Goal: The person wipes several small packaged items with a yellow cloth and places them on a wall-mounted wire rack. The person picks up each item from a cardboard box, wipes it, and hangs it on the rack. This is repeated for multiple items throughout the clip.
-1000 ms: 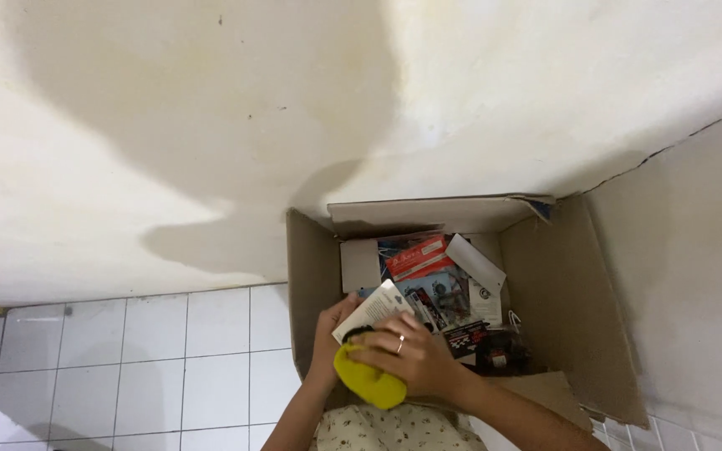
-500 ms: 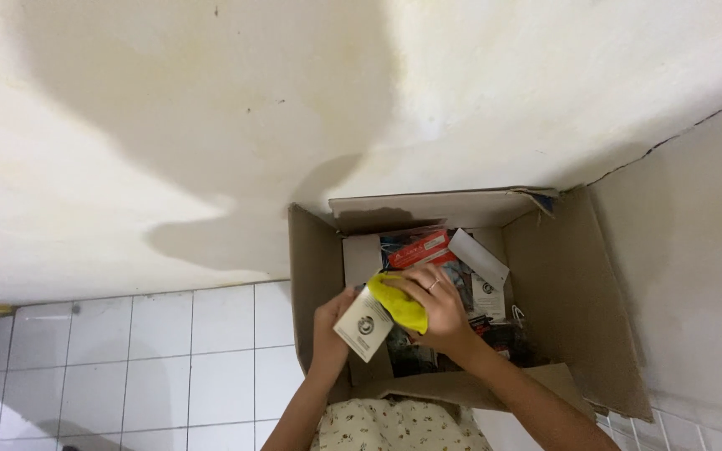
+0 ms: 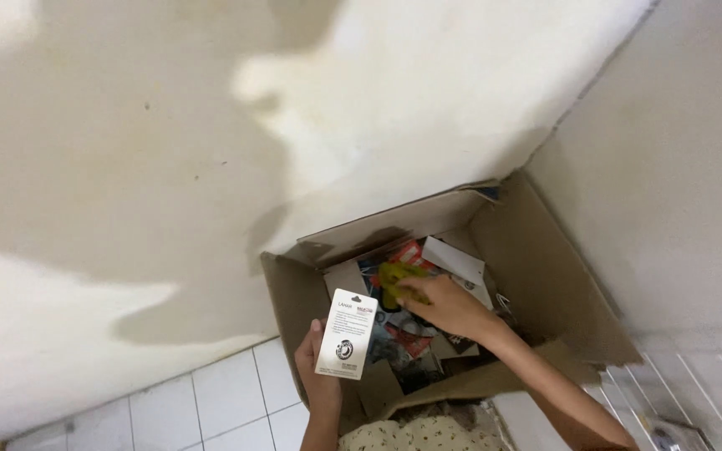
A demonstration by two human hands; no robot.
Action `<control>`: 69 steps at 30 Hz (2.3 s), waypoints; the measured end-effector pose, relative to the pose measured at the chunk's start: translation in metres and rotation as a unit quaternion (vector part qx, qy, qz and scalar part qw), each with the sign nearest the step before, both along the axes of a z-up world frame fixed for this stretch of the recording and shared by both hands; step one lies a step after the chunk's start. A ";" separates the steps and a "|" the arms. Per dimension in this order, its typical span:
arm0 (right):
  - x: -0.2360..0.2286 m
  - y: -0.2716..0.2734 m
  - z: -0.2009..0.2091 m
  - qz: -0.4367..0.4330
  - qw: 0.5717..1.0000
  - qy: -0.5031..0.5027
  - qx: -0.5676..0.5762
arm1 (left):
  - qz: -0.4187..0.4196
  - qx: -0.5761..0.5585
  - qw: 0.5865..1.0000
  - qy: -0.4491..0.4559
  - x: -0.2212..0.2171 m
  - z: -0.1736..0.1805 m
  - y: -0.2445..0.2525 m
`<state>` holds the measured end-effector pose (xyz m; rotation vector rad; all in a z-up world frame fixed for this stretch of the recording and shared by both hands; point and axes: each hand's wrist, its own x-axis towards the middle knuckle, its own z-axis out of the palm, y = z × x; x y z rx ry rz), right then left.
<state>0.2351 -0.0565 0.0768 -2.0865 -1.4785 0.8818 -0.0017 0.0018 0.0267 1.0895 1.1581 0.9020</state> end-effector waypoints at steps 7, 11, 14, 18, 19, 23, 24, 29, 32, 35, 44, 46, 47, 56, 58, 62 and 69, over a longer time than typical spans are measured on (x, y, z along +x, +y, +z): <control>-0.057 -0.033 0.009 0.056 0.979 0.195 -0.020 | -0.123 0.356 0.925 0.053 0.012 0.004 -0.012; -0.077 -0.068 -0.010 -0.129 0.927 0.282 0.209 | -0.267 0.462 0.842 0.080 0.009 0.073 -0.038; -0.098 -0.120 -0.041 -0.245 0.888 0.297 0.250 | -0.383 0.377 0.833 -0.133 0.002 0.054 -0.051; -0.141 -0.188 -0.091 -0.461 0.779 0.304 0.296 | -0.519 0.256 0.805 -0.128 -0.013 -0.031 -0.049; -0.150 -0.204 -0.107 -0.504 0.729 0.280 0.368 | -0.668 0.260 0.680 -0.154 -0.009 -0.068 -0.037; -0.194 -0.253 -0.096 -0.690 0.613 0.109 0.370 | -0.851 0.044 0.474 -0.221 -0.014 -0.158 -0.043; -0.200 -0.264 -0.091 -0.700 0.607 0.102 0.363 | -0.856 0.033 0.464 -0.226 -0.014 -0.134 -0.061; -0.190 -0.300 -0.064 -0.738 0.551 0.117 0.371 | -0.736 0.132 0.647 -0.150 -0.003 -0.017 -0.122; -0.168 -0.312 -0.066 -0.711 0.596 0.113 0.356 | -0.658 0.181 0.710 -0.172 0.006 -0.003 -0.150; -0.156 -0.312 -0.061 -0.728 0.580 0.131 0.341 | -0.668 0.177 0.715 -0.109 0.043 0.046 -0.174; -0.118 -0.333 -0.078 -0.685 0.642 0.112 0.325 | -0.639 0.286 0.714 -0.015 0.125 -0.043 -0.234; -0.096 -0.340 -0.090 -0.707 0.643 0.087 0.279 | -0.634 0.315 0.706 -0.031 0.136 -0.033 -0.243; -0.083 -0.343 -0.096 -0.730 0.641 0.060 0.229 | -0.631 0.339 0.696 -0.048 0.143 -0.027 -0.247; -0.025 -0.358 -0.075 -0.730 0.660 0.041 0.170 | -0.632 0.350 0.689 -0.056 0.207 -0.043 -0.280; -0.029 -0.367 -0.099 -0.726 0.660 0.082 0.175 | -0.623 0.343 0.700 -0.065 0.210 -0.040 -0.279; -0.042 -0.393 -0.152 -0.686 0.708 0.148 0.084 | -0.601 0.359 0.709 -0.092 0.207 -0.070 -0.280; -0.070 -0.363 -0.152 -0.412 0.872 0.240 -0.113 | -0.541 0.319 0.778 -0.004 0.136 -0.024 -0.218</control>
